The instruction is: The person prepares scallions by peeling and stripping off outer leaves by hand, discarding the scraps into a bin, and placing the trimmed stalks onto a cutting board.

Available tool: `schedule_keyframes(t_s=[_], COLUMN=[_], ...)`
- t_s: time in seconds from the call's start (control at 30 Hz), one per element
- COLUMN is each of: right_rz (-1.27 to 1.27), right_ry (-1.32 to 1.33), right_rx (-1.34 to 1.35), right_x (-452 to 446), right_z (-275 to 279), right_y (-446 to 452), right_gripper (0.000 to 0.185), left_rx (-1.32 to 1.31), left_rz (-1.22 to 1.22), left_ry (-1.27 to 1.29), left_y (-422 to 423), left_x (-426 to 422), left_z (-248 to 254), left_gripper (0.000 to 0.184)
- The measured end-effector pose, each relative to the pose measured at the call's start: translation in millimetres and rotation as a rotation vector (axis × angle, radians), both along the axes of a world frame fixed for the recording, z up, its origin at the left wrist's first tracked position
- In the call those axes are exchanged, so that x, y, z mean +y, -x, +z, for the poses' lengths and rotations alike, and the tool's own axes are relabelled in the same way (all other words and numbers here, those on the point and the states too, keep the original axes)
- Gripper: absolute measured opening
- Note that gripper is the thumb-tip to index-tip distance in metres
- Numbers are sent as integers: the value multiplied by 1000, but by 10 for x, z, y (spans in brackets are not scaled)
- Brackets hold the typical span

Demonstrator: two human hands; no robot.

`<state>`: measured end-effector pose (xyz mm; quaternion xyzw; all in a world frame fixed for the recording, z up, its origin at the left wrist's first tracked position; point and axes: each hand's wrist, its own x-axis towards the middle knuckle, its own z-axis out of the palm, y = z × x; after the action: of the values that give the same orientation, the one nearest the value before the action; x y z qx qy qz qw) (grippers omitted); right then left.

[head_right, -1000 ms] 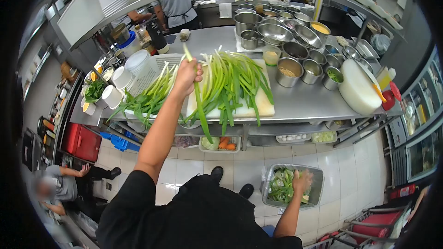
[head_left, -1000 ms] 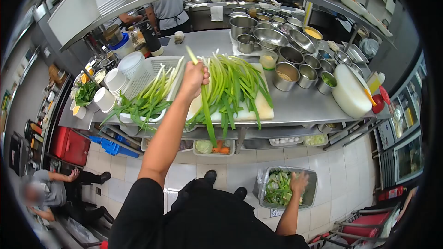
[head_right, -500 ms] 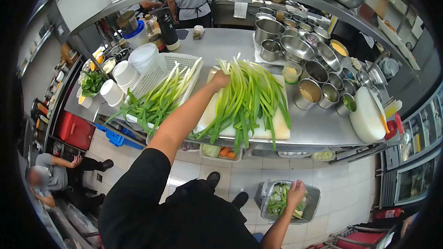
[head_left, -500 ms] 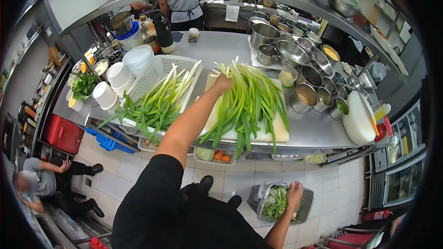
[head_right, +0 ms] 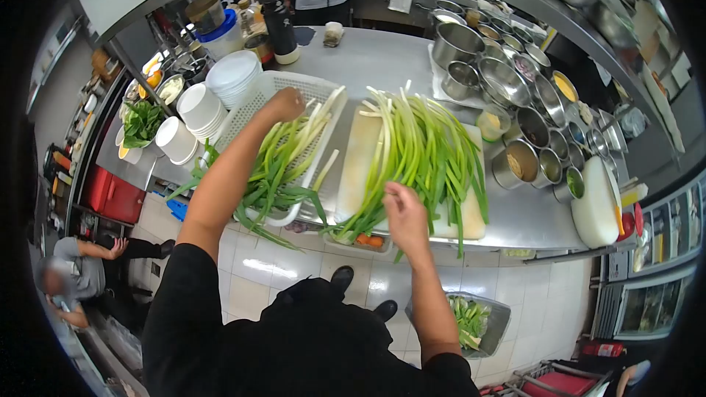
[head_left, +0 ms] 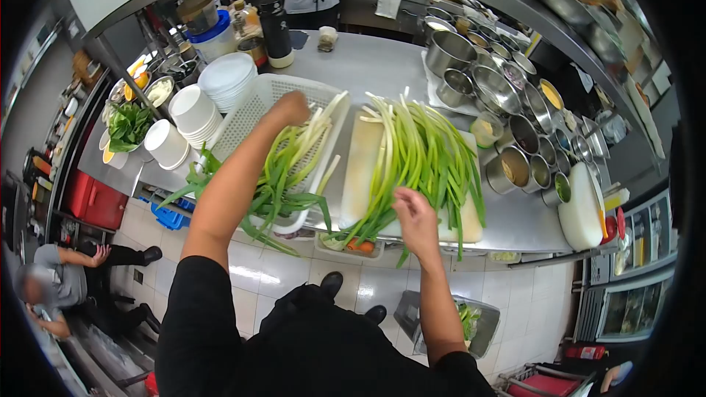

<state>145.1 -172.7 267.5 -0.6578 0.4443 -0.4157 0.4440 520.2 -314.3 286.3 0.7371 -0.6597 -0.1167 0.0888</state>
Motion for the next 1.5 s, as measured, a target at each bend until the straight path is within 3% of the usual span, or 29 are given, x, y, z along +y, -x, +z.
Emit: schedule_keyframes(t_s=[0.03,0.13,0.23,0.33,0.4,0.53,0.63,0.7,0.73,0.8,0.93,1.03,1.13,1.2,1.33,1.4,1.43,1.5], right_rz=[14,208,309,362,370,362,323,293,274,249,231,215,209,210,231,226,213,215], right_ry=[-1,137,116,102,69,21,-13,-29,-46,-63,-90,-132,-166,-172,-177,-187,-199,-213], right_rx=[1,96,59,40,44,14,-6,-21,-36,-53,-116,-122,-143,-157,-168,-158,-182,-207], right_x=[-77,-224,-266,-211,-160,-32,18,34,26,5,42,95,146,177,223,212,213,211], right_z=[92,332,387,396,287,207,226,227,213,185,184,205,175,160,165,185,193,193], right_y=[-219,-811,-1227,-1450,-1508,-1469,-1353,-1259,-1215,-1141,-989,-901,-867,-867,-867,-861,-862,-899], right_gripper=[26,23,22,21,21,20,19,19,18,18,19,20,21,21,20,20,19,19], left_rx=[-107,-167,-28,-47,12,20,9,97,91,400,563,450,346,-19,-93,505,504,861], left_rz=[8,-31,62,69,122,39,31,27,20,142,76,11,-80,-269,-40,117,119,140], left_ry=[-176,-380,-279,-292,-303,-197,-205,-218,-222,-444,-559,-664,-519,15,-69,-233,-229,-193], left_y=[-224,-514,-381,-332,-113,-52,-155,-295,-273,-203,-234,-119,-108,-297,-164,-106,-127,-225], left_x=[-10,302,658,679,733,634,460,363,409,557,671,817,930,851,822,918,935,981], left_z=[-138,-250,-32,-291,-193,-491,-702,-800,-663,-246,-191,-50,-297,-933,-562,62,237,533], left_gripper=[38,41,50,58,60,69,63,46,46,32,24,24,32,40,46,36,36,27])
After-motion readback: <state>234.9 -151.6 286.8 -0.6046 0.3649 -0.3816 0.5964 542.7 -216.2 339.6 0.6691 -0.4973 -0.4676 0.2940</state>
